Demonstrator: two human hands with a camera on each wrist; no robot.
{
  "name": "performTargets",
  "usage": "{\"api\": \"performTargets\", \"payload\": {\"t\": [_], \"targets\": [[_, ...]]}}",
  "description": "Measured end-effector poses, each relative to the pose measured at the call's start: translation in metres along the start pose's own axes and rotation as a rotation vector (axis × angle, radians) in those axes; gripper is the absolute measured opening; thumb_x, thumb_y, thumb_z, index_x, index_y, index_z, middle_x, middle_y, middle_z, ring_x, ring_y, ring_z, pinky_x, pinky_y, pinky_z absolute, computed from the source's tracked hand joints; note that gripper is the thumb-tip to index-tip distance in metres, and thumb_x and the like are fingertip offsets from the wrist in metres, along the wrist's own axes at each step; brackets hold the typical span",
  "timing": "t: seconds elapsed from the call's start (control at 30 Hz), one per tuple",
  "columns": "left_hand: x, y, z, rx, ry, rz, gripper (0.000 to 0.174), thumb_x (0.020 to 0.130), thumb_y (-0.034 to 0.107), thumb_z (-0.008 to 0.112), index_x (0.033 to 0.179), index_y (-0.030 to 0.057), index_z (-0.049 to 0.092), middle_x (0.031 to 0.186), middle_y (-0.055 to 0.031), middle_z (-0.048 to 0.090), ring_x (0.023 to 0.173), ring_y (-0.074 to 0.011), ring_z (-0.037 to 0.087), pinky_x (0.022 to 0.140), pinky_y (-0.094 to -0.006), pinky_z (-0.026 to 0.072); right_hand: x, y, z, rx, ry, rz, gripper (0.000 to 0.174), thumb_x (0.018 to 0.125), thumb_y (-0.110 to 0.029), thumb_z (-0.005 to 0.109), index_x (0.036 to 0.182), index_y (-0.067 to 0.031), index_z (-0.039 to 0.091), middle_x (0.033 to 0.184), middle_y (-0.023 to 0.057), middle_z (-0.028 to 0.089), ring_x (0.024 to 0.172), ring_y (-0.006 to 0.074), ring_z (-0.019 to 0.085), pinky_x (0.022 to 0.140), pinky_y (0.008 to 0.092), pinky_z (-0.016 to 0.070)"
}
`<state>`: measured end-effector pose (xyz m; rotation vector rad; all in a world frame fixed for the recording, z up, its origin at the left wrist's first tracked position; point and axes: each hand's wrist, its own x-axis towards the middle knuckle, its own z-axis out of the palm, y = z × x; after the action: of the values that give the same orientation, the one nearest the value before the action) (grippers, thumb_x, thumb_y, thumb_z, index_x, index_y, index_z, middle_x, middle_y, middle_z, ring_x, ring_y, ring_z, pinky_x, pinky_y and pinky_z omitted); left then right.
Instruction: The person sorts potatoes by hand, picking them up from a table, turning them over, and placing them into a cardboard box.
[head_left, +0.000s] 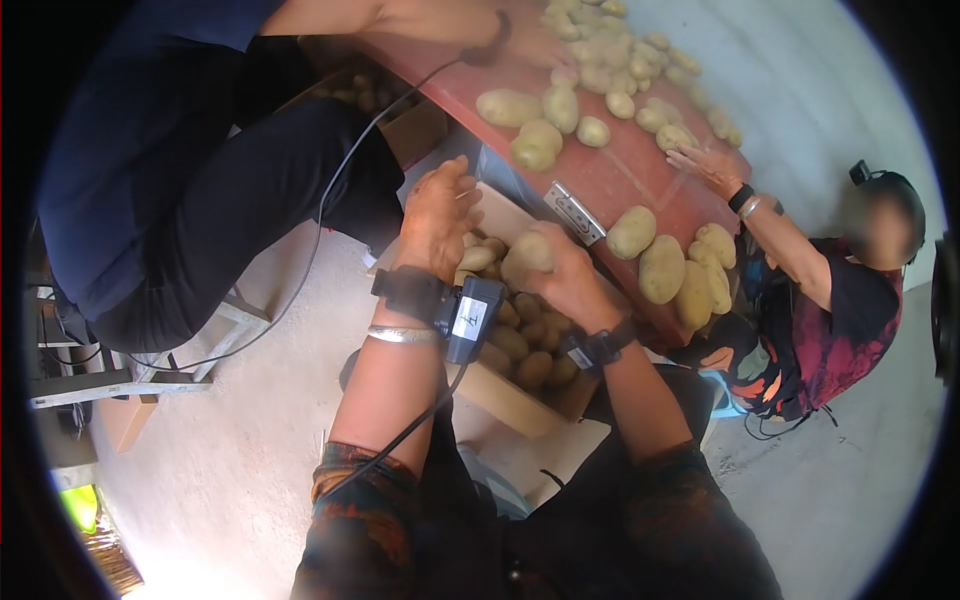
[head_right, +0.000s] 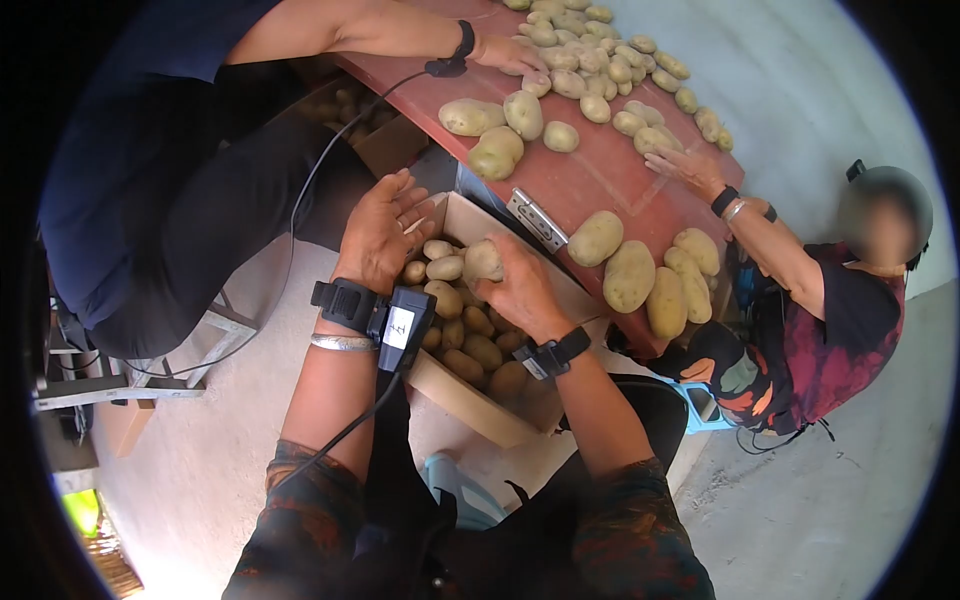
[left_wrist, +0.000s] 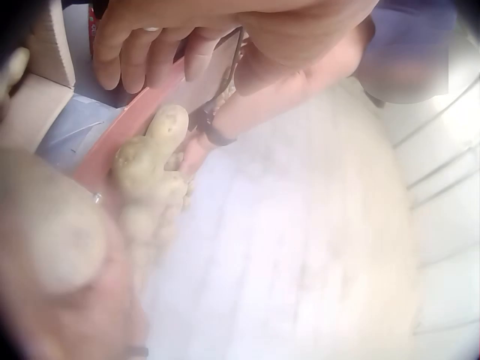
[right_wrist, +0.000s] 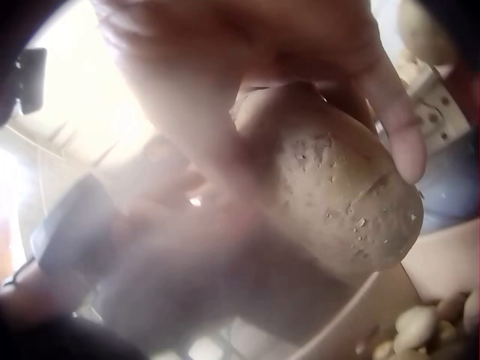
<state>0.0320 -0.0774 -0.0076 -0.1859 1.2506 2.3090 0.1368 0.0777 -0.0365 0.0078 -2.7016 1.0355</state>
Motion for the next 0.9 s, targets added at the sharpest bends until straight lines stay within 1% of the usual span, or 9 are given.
{"api": "performTargets", "payload": {"t": [0.17,0.33,0.4,0.47,0.57,0.63,0.67,0.73,0.9], "targets": [[0.003,-0.002,0.0,-0.027,-0.012,-0.014,0.054,0.085,0.033,0.053,0.124,-0.0008,0.037,0.124,-0.0194,0.041,0.111,-0.0273,0.043,0.091,-0.039,0.0363,-0.003,0.024,0.032,-0.217,0.031,0.055,0.048,0.067,-0.011,0.068,0.11,-0.0052,0.048,0.094,0.0189,0.059,0.089,0.0372,0.057,0.073,0.0417,0.0462],[0.005,-0.003,0.0,-0.06,-0.02,-0.003,0.056,0.084,0.034,0.053,0.124,-0.0021,0.036,0.123,-0.0198,0.041,0.111,-0.029,0.043,0.092,-0.0397,0.0353,0.029,-0.003,-0.01,-0.155,-0.008,0.12,0.034,0.071,-0.022,0.066,0.097,-0.0029,0.057,0.076,0.0161,0.062,0.072,0.0356,0.059,0.065,0.0409,0.0468],[0.004,-0.002,0.003,-0.067,-0.013,-0.011,0.056,0.084,0.033,0.053,0.123,-0.0025,0.037,0.123,-0.0198,0.041,0.112,-0.0293,0.043,0.093,-0.04,0.035,0.061,-0.002,-0.032,-0.09,0.191,0.022,0.033,0.073,-0.029,0.065,0.092,-0.0027,0.059,0.077,0.0174,0.062,0.072,0.0338,0.06,0.064,0.0398,0.0463],[0.003,-0.001,0.006,-0.077,-0.007,-0.016,0.056,0.084,0.033,0.053,0.123,-0.003,0.037,0.123,-0.0199,0.042,0.112,-0.0297,0.043,0.093,-0.0403,0.0348,0.097,0.004,-0.061,-0.162,0.221,0.026,0.037,0.074,-0.034,0.062,0.095,-0.0033,0.058,0.081,0.0186,0.062,0.075,0.0328,0.061,0.066,0.0396,0.0464],[0.003,-0.001,0.008,-0.091,-0.021,-0.025,0.056,0.084,0.033,0.053,0.123,-0.0035,0.037,0.123,-0.0196,0.041,0.113,-0.0298,0.042,0.093,-0.0404,0.0346,0.141,-0.002,-0.089,-0.275,0.241,0.12,0.042,0.073,-0.028,0.067,0.103,0.0005,0.057,0.092,0.0201,0.061,0.086,0.0253,0.059,0.072,0.0322,0.0456],[0.005,-0.003,0.009,-0.099,-0.014,-0.036,0.053,0.084,0.032,0.054,0.121,-0.0031,0.038,0.119,-0.018,0.044,0.109,-0.0282,0.044,0.09,-0.0402,0.0363,0.167,0.023,-0.095,-0.45,0.276,0.059,0.043,0.073,-0.031,0.062,0.106,-0.0026,0.056,0.098,0.0218,0.06,0.097,0.0344,0.056,0.081,0.04,0.0438],[0.005,-0.004,0.01,-0.102,-0.013,-0.035,0.053,0.084,0.032,0.054,0.121,-0.0031,0.038,0.119,-0.018,0.044,0.109,-0.0282,0.044,0.09,-0.0402,0.0363,0.183,0.041,-0.1,-0.451,0.274,0.056,0.043,0.073,-0.031,0.062,0.106,-0.0026,0.056,0.098,0.0218,0.06,0.097,0.0344,0.056,0.081,0.04,0.0438],[0.006,-0.004,0.013,-0.124,-0.004,-0.057,0.046,0.083,0.031,0.055,0.115,-0.0006,0.044,0.113,-0.0154,0.048,0.103,-0.0253,0.047,0.086,-0.0392,0.0381,0.209,0.081,-0.104,-0.598,0.0,0.149,0.045,0.074,-0.024,0.059,0.113,-0.0027,0.052,0.108,0.0237,0.056,0.102,0.0367,0.053,0.087,0.0407,0.0414],[0.01,-0.006,0.015,-0.111,0.002,-0.065,0.036,0.082,0.03,0.057,0.105,0.0041,0.048,0.106,-0.0129,0.05,0.097,-0.0228,0.048,0.081,-0.0376,0.0393,0.204,0.111,-0.084,-0.576,-0.224,0.154,0.052,0.07,-0.011,0.06,0.119,-0.0023,0.046,0.112,0.0233,0.053,0.104,0.0341,0.052,0.085,0.0389,0.0424]]}}
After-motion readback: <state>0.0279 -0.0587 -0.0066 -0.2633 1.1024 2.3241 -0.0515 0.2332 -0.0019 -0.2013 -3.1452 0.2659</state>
